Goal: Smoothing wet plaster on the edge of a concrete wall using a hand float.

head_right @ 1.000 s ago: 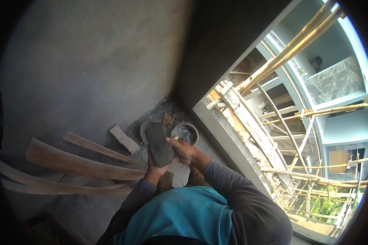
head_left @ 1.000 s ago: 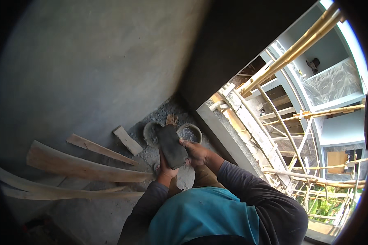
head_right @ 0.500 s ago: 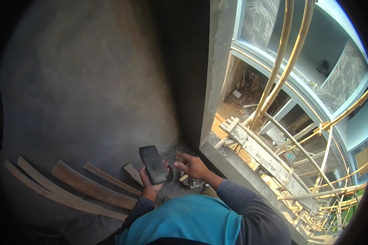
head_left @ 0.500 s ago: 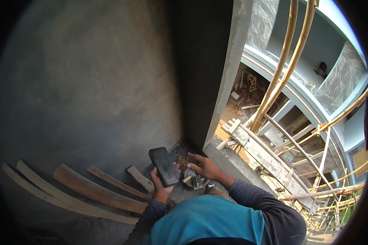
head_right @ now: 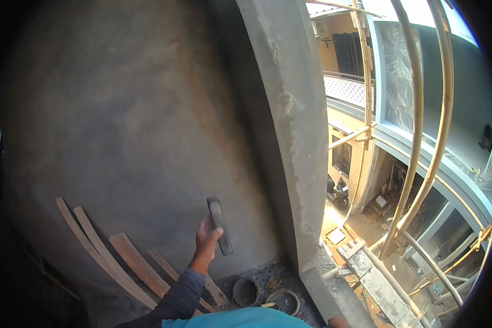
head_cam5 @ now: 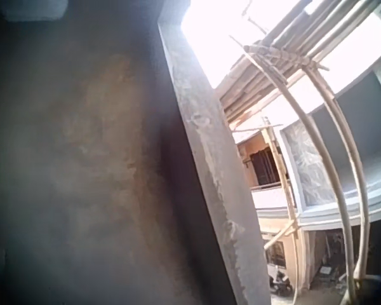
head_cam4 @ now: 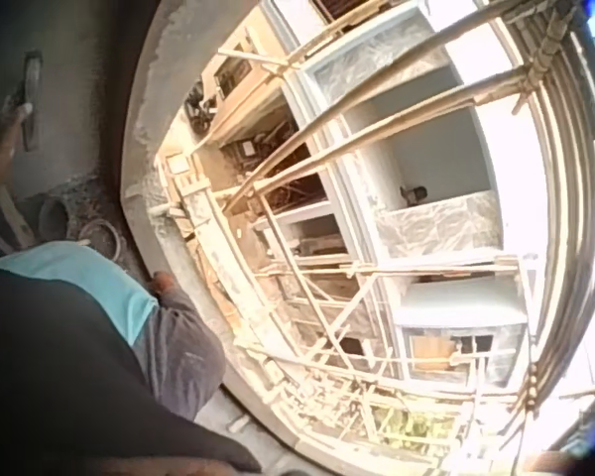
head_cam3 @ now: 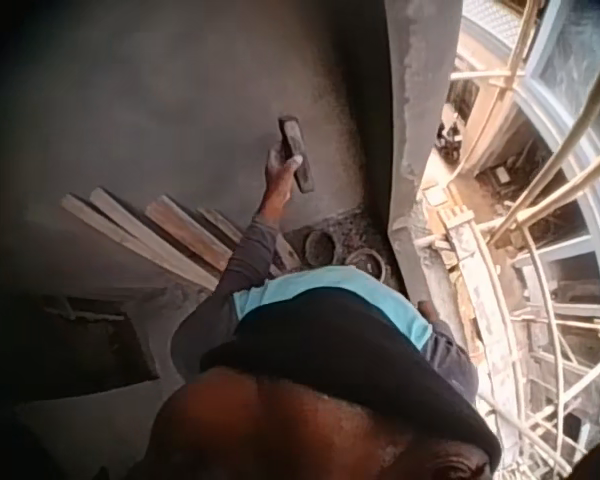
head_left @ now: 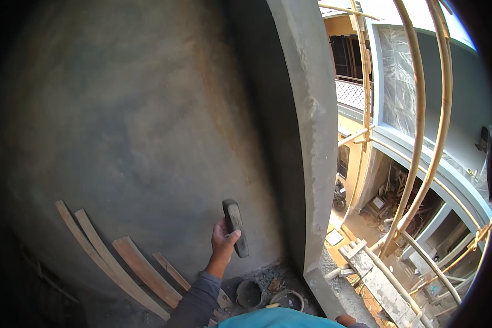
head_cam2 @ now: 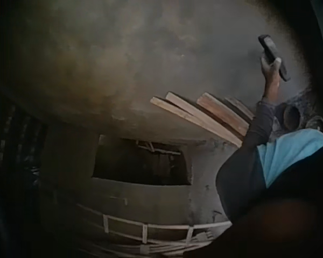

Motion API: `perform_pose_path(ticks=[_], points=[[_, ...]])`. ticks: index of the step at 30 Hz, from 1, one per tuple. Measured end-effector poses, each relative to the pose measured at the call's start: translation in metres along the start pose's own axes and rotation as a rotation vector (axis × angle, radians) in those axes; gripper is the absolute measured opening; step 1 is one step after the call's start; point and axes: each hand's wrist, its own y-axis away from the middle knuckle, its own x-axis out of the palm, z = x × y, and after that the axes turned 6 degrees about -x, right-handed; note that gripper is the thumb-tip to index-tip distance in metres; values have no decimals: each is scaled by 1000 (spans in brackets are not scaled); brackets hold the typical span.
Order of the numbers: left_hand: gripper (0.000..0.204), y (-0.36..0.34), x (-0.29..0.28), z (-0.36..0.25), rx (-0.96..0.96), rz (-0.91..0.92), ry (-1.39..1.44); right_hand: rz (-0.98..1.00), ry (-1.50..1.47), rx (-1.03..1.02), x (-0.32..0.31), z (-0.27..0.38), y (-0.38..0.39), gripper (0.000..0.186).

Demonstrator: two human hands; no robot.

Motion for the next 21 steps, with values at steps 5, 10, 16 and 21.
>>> perform_pose_path(ticks=[5, 10, 16, 21], points=[[74, -67, 88, -179, 572, 220, 95, -127, -250, 90, 24, -16, -43, 48], [79, -96, 171, -280, 730, 293, 99, -214, -413, 132, 44, -20, -58, 50], [77, -130, 225, -336, 832, 262, 77, -293, -537, 166, 59, -33, -68, 51], [80, -137, 243, -347, 837, 199, -22, -325, -613, 201, 81, -55, -68, 53]])
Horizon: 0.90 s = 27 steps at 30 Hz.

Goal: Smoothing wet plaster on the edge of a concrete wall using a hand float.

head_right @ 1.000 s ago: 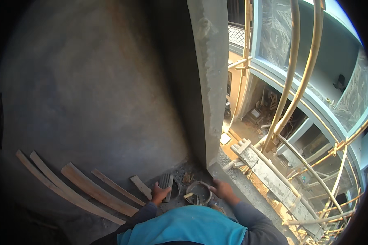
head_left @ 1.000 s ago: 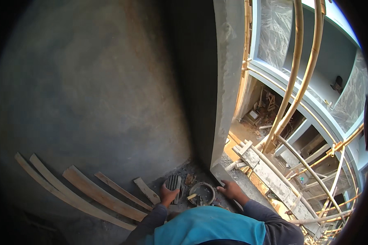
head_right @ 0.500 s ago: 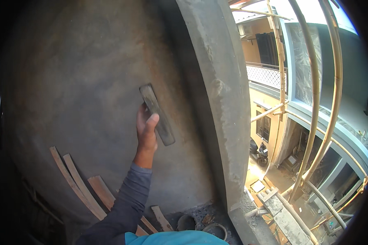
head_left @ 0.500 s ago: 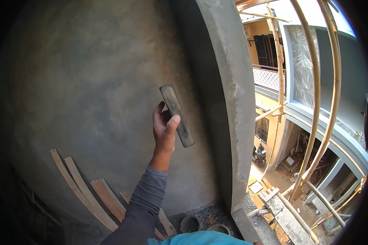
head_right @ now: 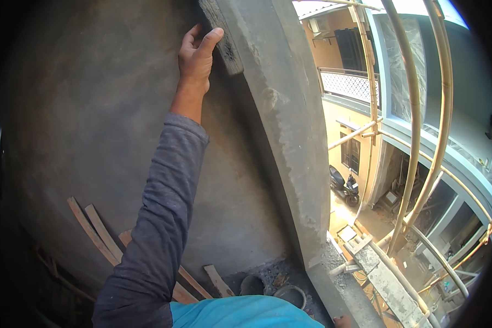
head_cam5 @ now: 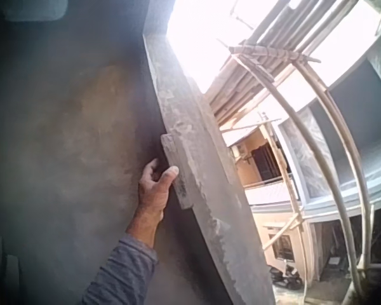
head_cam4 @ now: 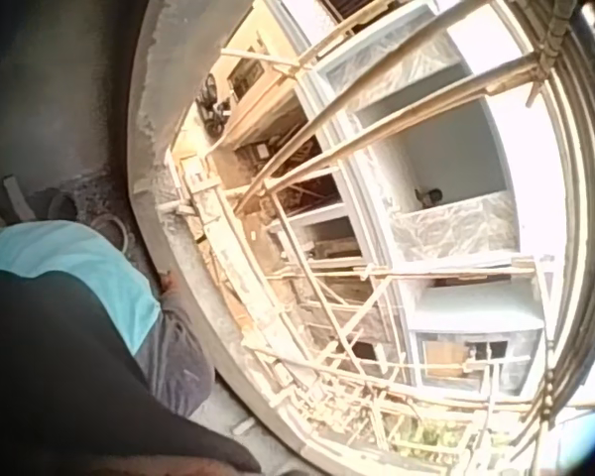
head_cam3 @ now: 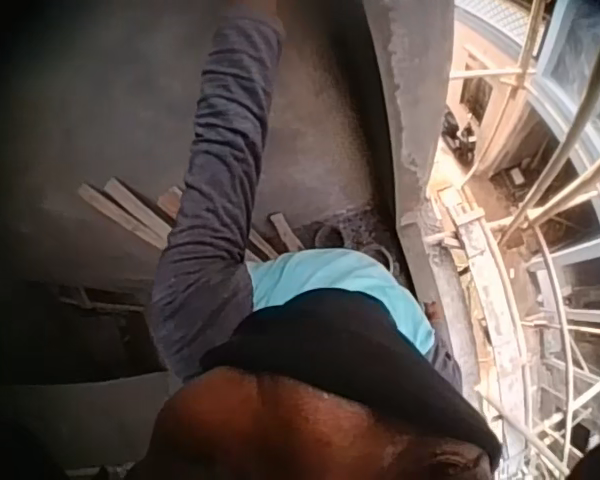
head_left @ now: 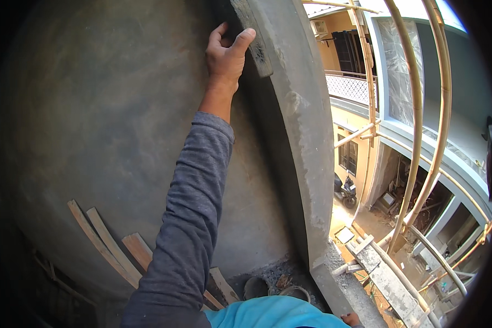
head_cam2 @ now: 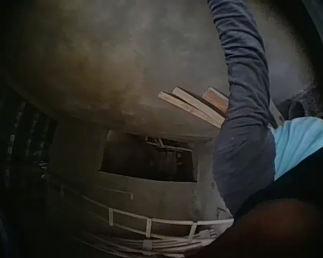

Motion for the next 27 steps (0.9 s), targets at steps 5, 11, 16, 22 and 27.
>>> perform_pose_path(ticks=[5, 11, 16, 22, 27], points=[[80, 40, -9, 62, -80, -28, -44, 10, -12, 30, 11, -49, -13, 55], [76, 141, -50, 135, -418, -187, -90, -169, 66, -14, -14, 7, 17, 61], [75, 105, -36, 87, -218, -189, 67, 15, -24, 6, -75, 54, 51, 58], [78, 76, -9, 66, 9, -25, 0, -118, -63, -28, -101, 69, 66, 58], [79, 135, -17, 141, 53, -160, -245, -59, -73, 49, -100, 62, 75, 60]])
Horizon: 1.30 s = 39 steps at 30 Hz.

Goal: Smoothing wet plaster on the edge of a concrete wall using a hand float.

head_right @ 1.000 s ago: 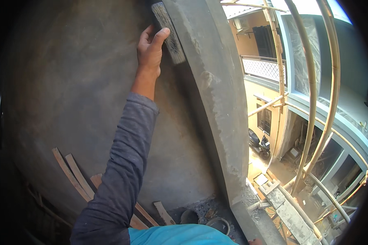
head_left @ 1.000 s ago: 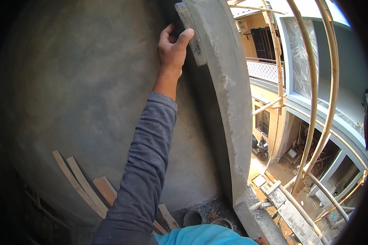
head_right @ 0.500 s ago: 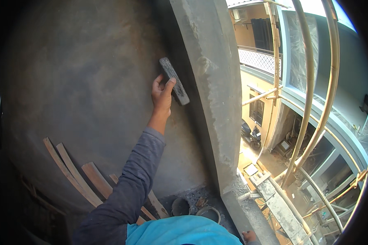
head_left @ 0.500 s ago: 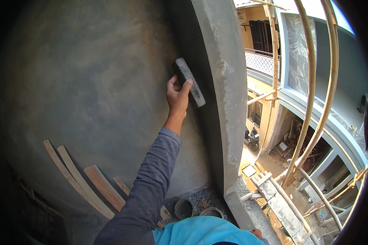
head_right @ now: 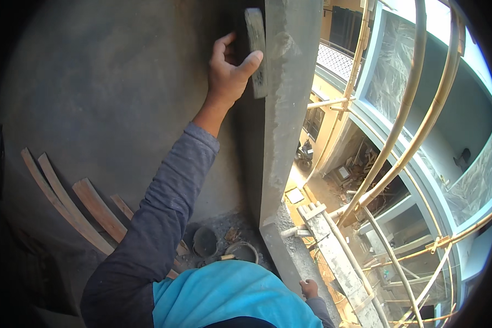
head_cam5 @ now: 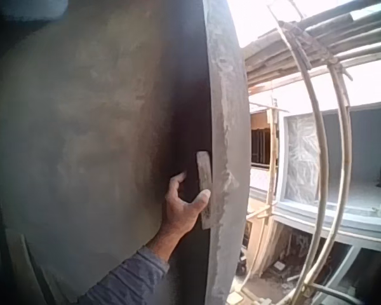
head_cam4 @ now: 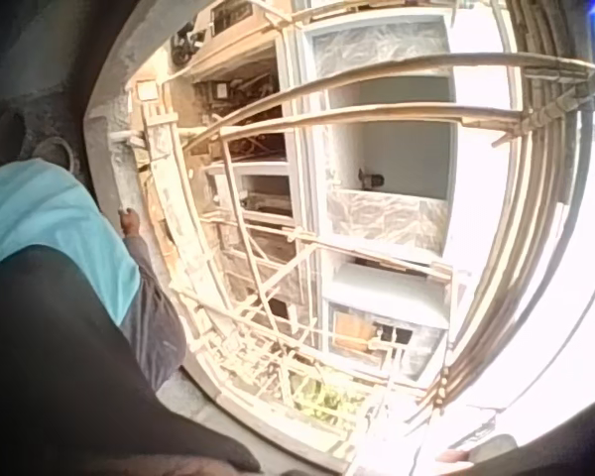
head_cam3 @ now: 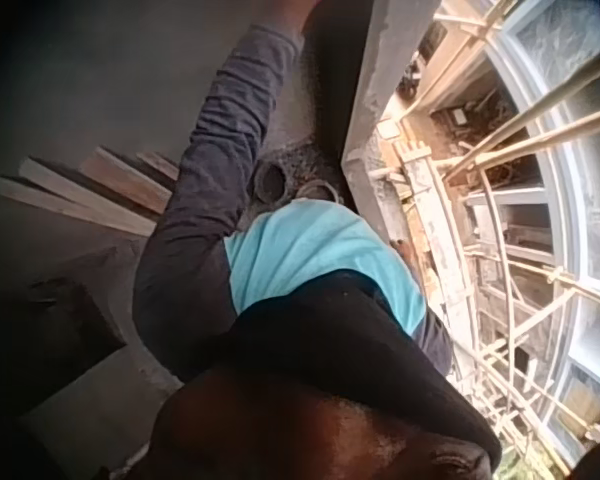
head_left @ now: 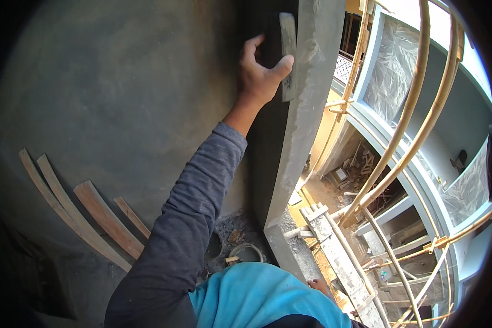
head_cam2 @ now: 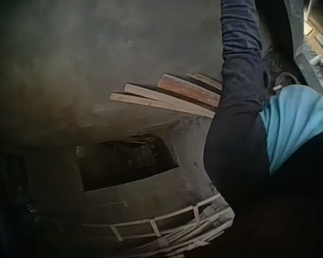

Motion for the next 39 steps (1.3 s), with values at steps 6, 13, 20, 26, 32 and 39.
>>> perform_pose_path(ticks=[6, 13, 20, 26, 32, 39], points=[[74, 86, -28, 25, -446, -65, 284, -1, 209, -77, 50, -129, -39, 64], [76, 11, -18, -36, -16, -77, 55, 60, 55, 150, -14, -16, 17, 61], [77, 77, 2, 20, -39, -32, -4, -73, -99, 107, -18, 9, 39, 60], [76, 176, -34, 82, -470, -13, -108, -81, 169, -45, 3, -75, 13, 63], [76, 99, -26, 29, -196, -14, 104, -9, 308, -50, -15, -61, 20, 63], [78, 119, -6, 29, -59, -31, -19, -48, -48, 123, -28, 27, 37, 60]])
